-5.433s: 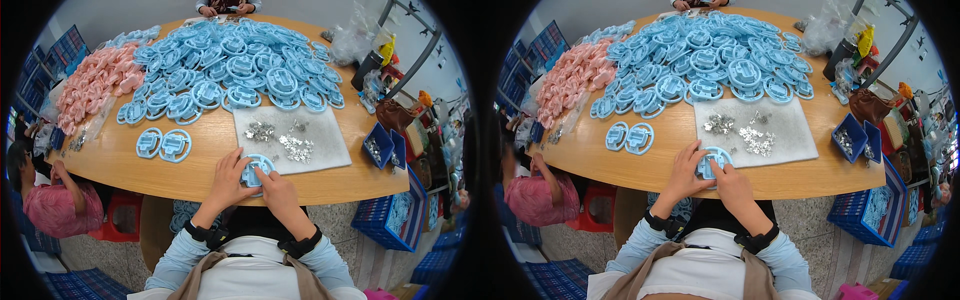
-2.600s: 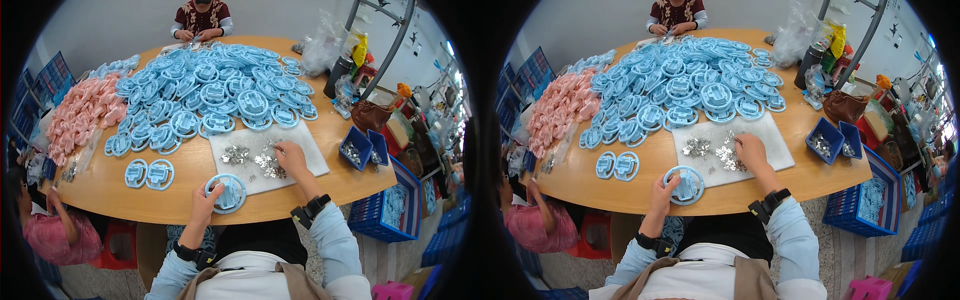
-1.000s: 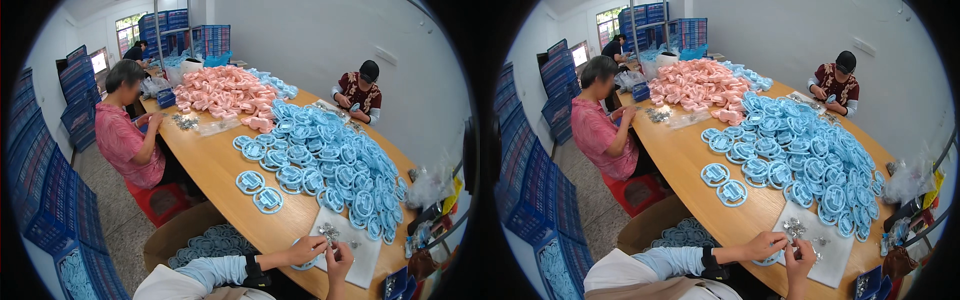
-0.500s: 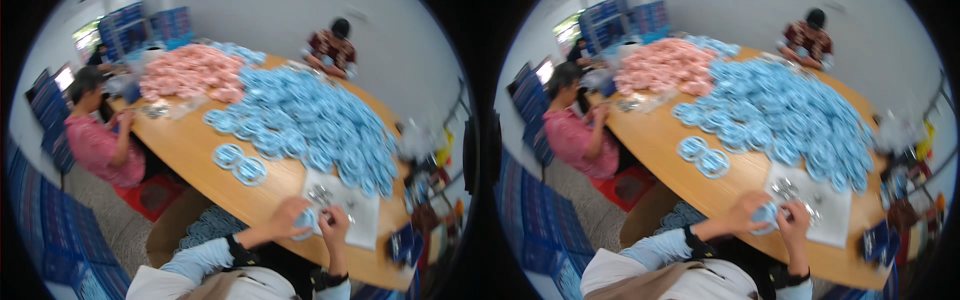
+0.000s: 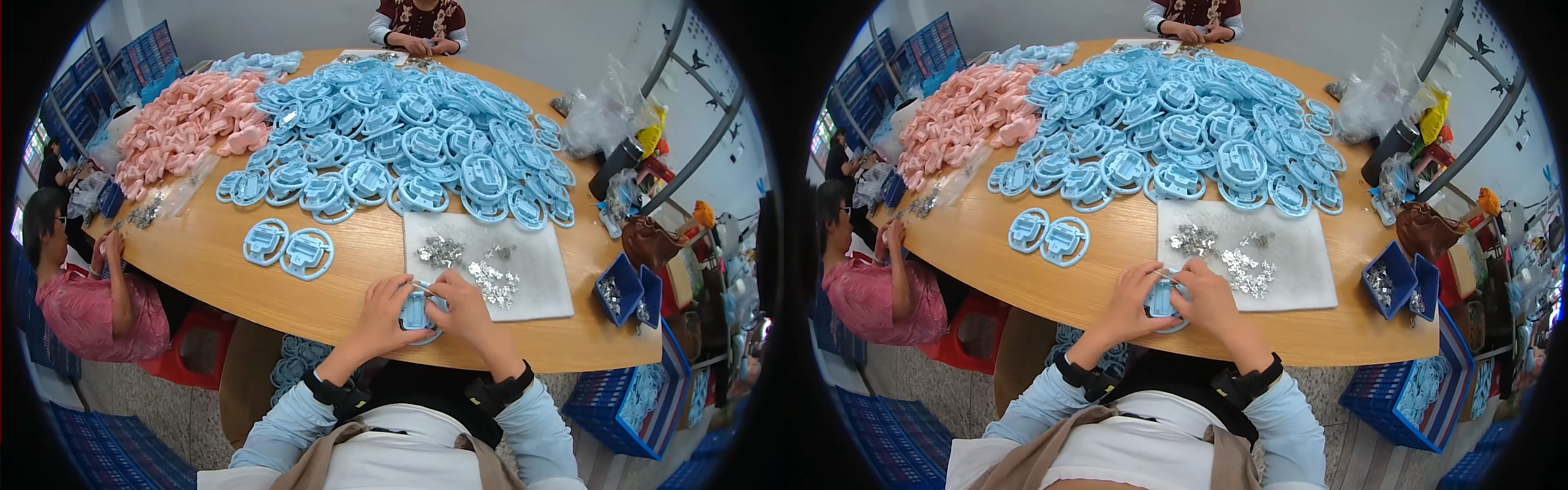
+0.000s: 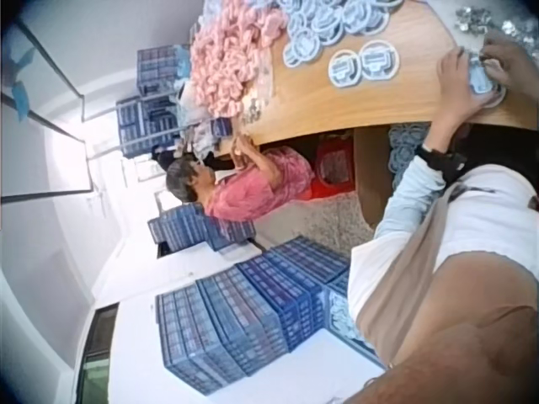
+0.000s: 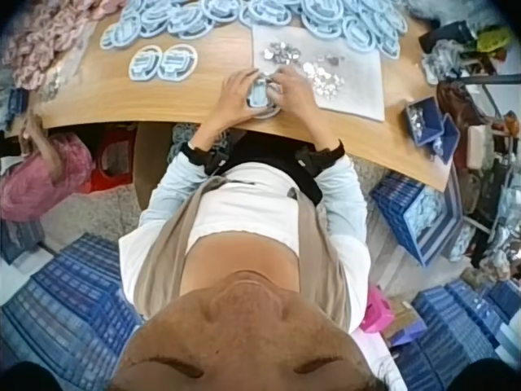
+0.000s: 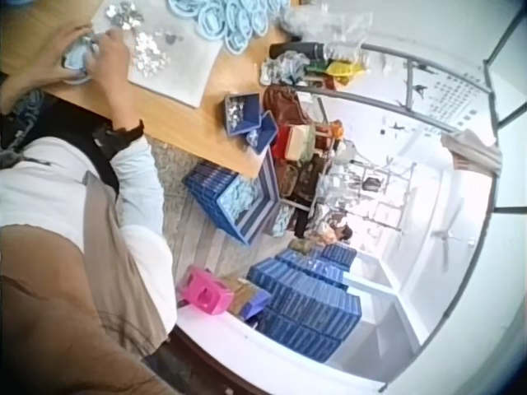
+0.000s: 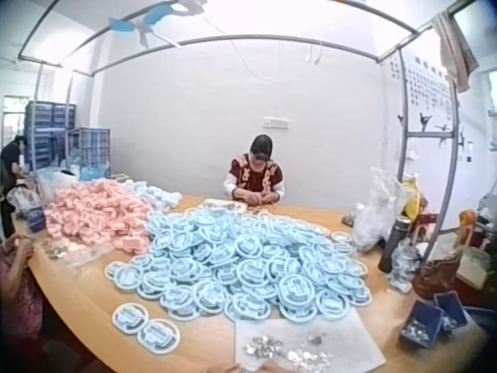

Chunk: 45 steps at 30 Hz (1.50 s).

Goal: Manually assemble metal accessories onto blue plastic molded components on a workbench.

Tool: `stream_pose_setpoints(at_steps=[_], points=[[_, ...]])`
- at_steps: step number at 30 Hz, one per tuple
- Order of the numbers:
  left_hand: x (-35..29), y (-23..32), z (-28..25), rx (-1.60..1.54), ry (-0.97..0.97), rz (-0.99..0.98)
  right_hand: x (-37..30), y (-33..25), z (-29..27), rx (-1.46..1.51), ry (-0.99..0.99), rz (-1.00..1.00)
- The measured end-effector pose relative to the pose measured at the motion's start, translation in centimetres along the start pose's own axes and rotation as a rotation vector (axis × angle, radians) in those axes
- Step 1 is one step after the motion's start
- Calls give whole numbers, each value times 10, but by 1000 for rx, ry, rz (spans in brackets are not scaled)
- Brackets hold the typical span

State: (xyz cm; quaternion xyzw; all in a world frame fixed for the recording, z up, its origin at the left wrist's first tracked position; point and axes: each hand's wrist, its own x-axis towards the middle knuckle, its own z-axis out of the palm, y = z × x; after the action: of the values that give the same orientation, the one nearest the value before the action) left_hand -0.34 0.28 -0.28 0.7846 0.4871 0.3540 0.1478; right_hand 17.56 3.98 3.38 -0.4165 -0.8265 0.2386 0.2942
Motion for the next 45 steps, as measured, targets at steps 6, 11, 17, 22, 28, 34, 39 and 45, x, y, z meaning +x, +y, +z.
stream_pose_setpoints(at_steps=[6, 11, 17, 22, 28, 34, 39, 45], points=[[-1, 1, -3, -27, -16, -32, 1, -12, 17, -357, -22, -84], [-1, -3, -2, -68, -29, -32, -4, -28, 24, -573, -37, -131], [-3, -7, 0, -98, -22, -15, -10, -32, 30, -641, 16, -148], [-3, -5, -1, -101, -9, -22, -10, -33, 31, -642, 28, -143], [-4, -8, 2, -74, -12, -8, -11, -30, 37, -636, 51, -128], [-3, -3, -4, -72, -29, -24, -8, -31, 30, -625, 3, -117], [-2, -3, -1, -68, -23, -26, -10, -30, 44, -712, 54, -115], [-5, -7, 1, -52, -12, -31, -18, -39, 27, -323, 100, 153]])
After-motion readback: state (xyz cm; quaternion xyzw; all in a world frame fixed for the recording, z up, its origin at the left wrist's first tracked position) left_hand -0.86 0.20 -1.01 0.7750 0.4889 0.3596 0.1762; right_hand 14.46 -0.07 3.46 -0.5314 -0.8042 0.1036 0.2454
